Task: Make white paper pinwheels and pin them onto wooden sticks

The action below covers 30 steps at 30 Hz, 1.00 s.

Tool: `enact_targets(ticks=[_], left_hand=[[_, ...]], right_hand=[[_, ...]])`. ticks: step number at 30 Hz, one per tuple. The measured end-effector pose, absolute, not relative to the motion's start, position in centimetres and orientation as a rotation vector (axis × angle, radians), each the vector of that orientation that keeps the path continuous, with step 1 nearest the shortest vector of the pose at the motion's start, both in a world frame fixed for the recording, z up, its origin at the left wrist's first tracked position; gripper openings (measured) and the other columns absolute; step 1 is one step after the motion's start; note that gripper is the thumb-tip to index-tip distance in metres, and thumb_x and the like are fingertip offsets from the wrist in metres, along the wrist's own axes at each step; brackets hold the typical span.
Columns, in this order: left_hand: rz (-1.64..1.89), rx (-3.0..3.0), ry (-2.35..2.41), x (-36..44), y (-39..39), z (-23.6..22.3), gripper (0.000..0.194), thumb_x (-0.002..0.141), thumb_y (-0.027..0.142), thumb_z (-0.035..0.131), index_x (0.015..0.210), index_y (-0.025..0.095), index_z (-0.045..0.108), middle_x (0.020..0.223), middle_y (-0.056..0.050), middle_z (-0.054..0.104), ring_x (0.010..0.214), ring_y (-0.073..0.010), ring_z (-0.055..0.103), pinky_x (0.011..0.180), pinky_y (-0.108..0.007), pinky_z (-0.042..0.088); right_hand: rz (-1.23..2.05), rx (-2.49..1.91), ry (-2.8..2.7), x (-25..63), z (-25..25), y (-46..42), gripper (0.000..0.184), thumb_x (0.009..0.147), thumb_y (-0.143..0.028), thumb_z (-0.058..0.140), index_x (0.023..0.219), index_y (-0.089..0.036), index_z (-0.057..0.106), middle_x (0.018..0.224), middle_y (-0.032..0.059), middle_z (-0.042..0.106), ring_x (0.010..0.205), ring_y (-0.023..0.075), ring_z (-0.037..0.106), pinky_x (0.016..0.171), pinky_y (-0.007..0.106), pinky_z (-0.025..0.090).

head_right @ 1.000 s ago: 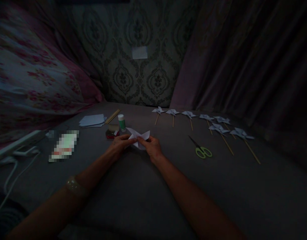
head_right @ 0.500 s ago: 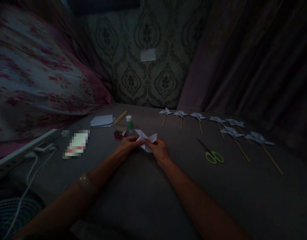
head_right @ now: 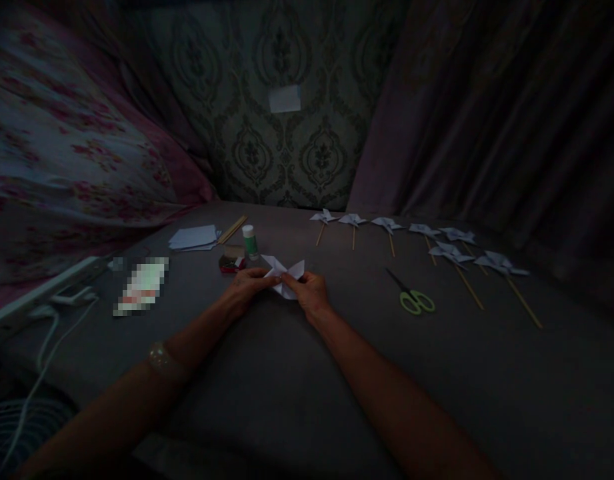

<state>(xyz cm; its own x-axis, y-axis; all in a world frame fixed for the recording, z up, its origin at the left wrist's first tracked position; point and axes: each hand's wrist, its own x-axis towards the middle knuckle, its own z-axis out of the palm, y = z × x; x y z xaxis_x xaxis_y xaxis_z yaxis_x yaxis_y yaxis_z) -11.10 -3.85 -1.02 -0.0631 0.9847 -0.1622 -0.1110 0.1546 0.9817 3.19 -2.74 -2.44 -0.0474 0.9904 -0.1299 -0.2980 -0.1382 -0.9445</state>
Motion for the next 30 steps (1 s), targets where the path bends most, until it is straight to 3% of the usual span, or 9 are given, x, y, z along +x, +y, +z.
enact_targets(ticks=[17, 24, 30], left_hand=[[1.154, 0.961, 1.313, -10.74, -4.33, -0.22, 0.027, 0.046, 0.025, 0.083, 0.067, 0.013, 0.072, 0.063, -0.005, 0.068, 0.057, -0.0161, 0.06, 0.059, -0.028, 0.045], [1.148, 0.958, 1.282, -10.99, -4.09, -0.7, 0.028, 0.047, 0.027, 0.083, 0.068, 0.014, 0.072, 0.063, -0.005, 0.068, 0.058, -0.016, 0.06, 0.06, -0.028, 0.046], [1.163, 0.948, 1.273, -11.01, -3.88, -0.93, 0.028, 0.045, 0.027, 0.084, 0.066, 0.013, 0.072, 0.062, -0.004, 0.068, 0.057, -0.0156, 0.061, 0.06, -0.027, 0.046]], right_hand=[[1.45, -1.104, -0.949, 3.24, -2.31, -2.77, 0.021, 0.051, -0.028, 0.081, 0.064, -0.017, 0.069, 0.063, 0.0014, 0.069, 0.056, 0.0134, 0.061, 0.057, 0.027, 0.047], [1.386, -1.135, -1.014, 3.27, -2.84, -2.58, 0.027, 0.051, -0.034, 0.081, 0.067, -0.016, 0.069, 0.068, 0.0042, 0.071, 0.064, 0.0181, 0.065, 0.059, 0.028, 0.048], [1.419, -1.116, -0.958, 3.09, -2.5, -2.85, 0.028, 0.048, -0.034, 0.081, 0.065, -0.016, 0.068, 0.063, 0.0015, 0.069, 0.057, 0.0148, 0.061, 0.057, 0.027, 0.046]])
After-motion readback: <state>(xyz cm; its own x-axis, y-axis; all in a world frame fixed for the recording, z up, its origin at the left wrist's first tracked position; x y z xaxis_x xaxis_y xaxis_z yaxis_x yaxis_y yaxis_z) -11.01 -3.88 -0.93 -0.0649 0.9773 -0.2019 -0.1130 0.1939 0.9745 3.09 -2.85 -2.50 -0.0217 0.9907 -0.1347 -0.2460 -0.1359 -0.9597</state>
